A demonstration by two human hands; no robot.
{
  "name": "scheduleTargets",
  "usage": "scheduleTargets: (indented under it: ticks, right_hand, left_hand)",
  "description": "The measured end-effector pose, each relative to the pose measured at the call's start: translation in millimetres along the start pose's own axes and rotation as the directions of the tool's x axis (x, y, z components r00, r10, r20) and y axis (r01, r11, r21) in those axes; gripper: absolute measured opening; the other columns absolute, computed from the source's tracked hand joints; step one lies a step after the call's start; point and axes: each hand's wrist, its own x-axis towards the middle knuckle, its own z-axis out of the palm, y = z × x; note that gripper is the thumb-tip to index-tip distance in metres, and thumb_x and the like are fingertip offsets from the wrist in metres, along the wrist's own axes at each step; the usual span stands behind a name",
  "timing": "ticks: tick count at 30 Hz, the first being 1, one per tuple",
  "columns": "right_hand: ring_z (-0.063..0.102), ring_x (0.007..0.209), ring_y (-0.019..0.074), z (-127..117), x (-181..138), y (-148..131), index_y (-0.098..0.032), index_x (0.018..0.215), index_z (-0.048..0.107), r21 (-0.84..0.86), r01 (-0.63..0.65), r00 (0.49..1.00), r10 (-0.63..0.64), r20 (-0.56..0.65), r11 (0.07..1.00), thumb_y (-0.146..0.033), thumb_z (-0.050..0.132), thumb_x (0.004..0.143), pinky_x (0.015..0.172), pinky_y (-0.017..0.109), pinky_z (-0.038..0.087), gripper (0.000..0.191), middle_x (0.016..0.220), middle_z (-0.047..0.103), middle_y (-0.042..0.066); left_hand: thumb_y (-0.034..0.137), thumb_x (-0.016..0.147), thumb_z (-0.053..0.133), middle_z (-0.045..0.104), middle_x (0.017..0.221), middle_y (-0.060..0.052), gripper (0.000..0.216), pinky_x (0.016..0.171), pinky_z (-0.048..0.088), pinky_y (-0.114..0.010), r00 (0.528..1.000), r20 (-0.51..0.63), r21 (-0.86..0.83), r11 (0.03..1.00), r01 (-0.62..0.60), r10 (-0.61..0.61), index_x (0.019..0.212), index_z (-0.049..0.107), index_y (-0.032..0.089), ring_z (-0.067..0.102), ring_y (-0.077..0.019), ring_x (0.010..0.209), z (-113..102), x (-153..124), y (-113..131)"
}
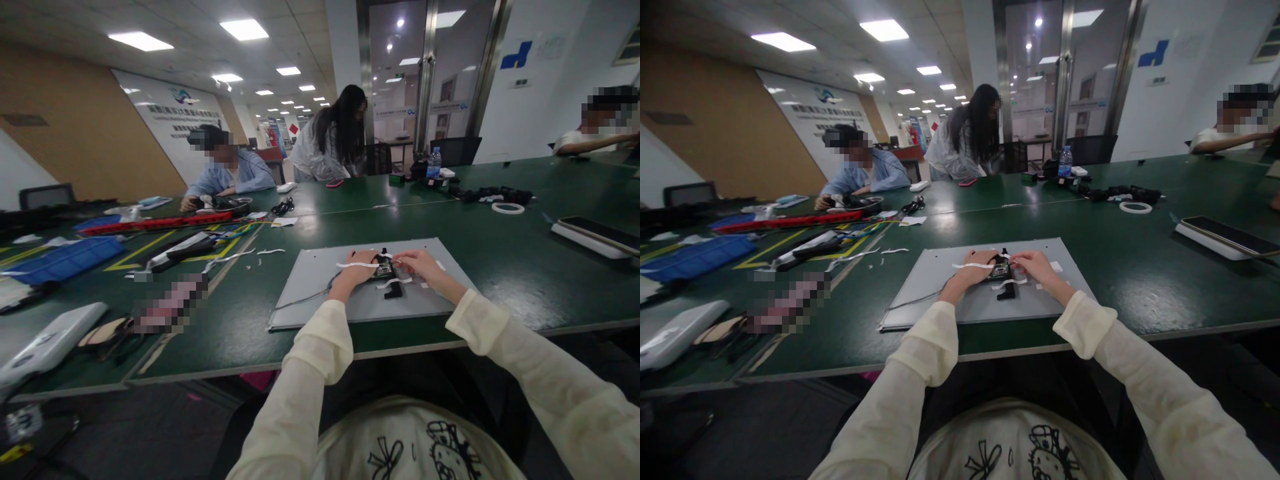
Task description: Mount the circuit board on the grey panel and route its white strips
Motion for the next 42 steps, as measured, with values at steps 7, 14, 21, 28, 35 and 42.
scheduleTargets:
  ticks: [7, 14, 21, 28, 35, 42]
  right_hand:
    - [0.067, 0.068, 0.0119, 0, 5, 4, -0.014, 0.098, 0.064, -0.256, 0.058, 0.997, -0.069, -0.035, 0.965, -0.018, 0.053, 0.083, 0.053, 0.017, 0.046, 0.019, 0.085, 0.073, 0.006]
    - [0.064, 0.064, 0.012, 4, 9, 4, -0.015, 0.092, 0.061, -0.506, 0.111, 0.988, -0.149, -0.035, 0.855, -0.019, 0.058, 0.08, 0.059, 0.019, 0.042, 0.013, 0.068, 0.068, 0.002]
    - [0.062, 0.079, 0.0168, 9, 6, -3, -0.018, 0.1, 0.06, -0.742, 0.142, 0.979, -0.201, 0.009, 0.655, -0.027, 0.057, 0.084, 0.064, 0.022, 0.036, 0.018, 0.082, 0.068, 0.006]
    - [0.062, 0.083, 0.0207, 10, 2, -6, -0.019, 0.107, 0.058, -0.866, 0.152, 0.978, -0.199, 0.062, 0.476, -0.032, 0.05, 0.09, 0.064, 0.025, 0.035, 0.023, 0.09, 0.067, 0.009]
    - [0.062, 0.083, 0.0227, 6, -6, -9, -0.017, 0.106, 0.057, -0.904, 0.143, 0.979, -0.192, 0.07, 0.403, -0.027, 0.049, 0.089, 0.066, 0.027, 0.036, 0.022, 0.09, 0.067, 0.012]
    - [0.062, 0.082, 0.0213, 1, -5, -7, -0.019, 0.106, 0.057, -0.9, 0.146, 0.982, -0.173, 0.081, 0.411, -0.03, 0.053, 0.087, 0.064, 0.025, 0.036, 0.023, 0.089, 0.067, 0.009]
  left_hand:
    - [0.024, 0.094, 0.033, 0.056, 0.135, -0.008, 0.041, 0.103, 0.035, -0.041, 1.0, 0.005, 0.021, 1.0, 0.011, -0.011, 0.13, 0.05, 0.019, 0.051, -0.0242, 0.121, -3, -3, 3]
    - [0.024, 0.093, 0.033, 0.055, 0.136, -0.008, 0.043, 0.105, 0.034, -0.042, 1.0, 0.011, 0.025, 1.0, 0.014, -0.014, 0.131, 0.051, 0.018, 0.051, -0.0255, 0.121, -4, -3, 4]
    - [0.025, 0.093, 0.035, 0.057, 0.134, -0.008, 0.041, 0.104, 0.035, -0.043, 1.0, 0.001, 0.028, 1.0, 0.012, -0.012, 0.129, 0.053, 0.02, 0.054, -0.0256, 0.118, -2, -2, 3]
    - [0.025, 0.093, 0.035, 0.058, 0.133, -0.008, 0.04, 0.106, 0.032, -0.041, 1.0, -0.011, 0.02, 1.0, 0.011, -0.01, 0.129, 0.053, 0.021, 0.053, -0.0245, 0.119, 5, 2, -1]
    - [0.026, 0.093, 0.035, 0.057, 0.133, -0.006, 0.041, 0.103, 0.034, -0.041, 1.0, 0.015, 0.04, 0.999, 0.007, -0.007, 0.13, 0.052, 0.023, 0.055, -0.0246, 0.117, -1, 2, 1]
    - [0.028, 0.094, 0.032, 0.049, 0.142, -0.004, 0.044, 0.106, 0.031, -0.043, 0.999, 0.039, 0.045, 0.999, 0.0, -0.001, 0.136, 0.047, 0.025, 0.049, -0.0245, 0.125, -5, -1, 2]
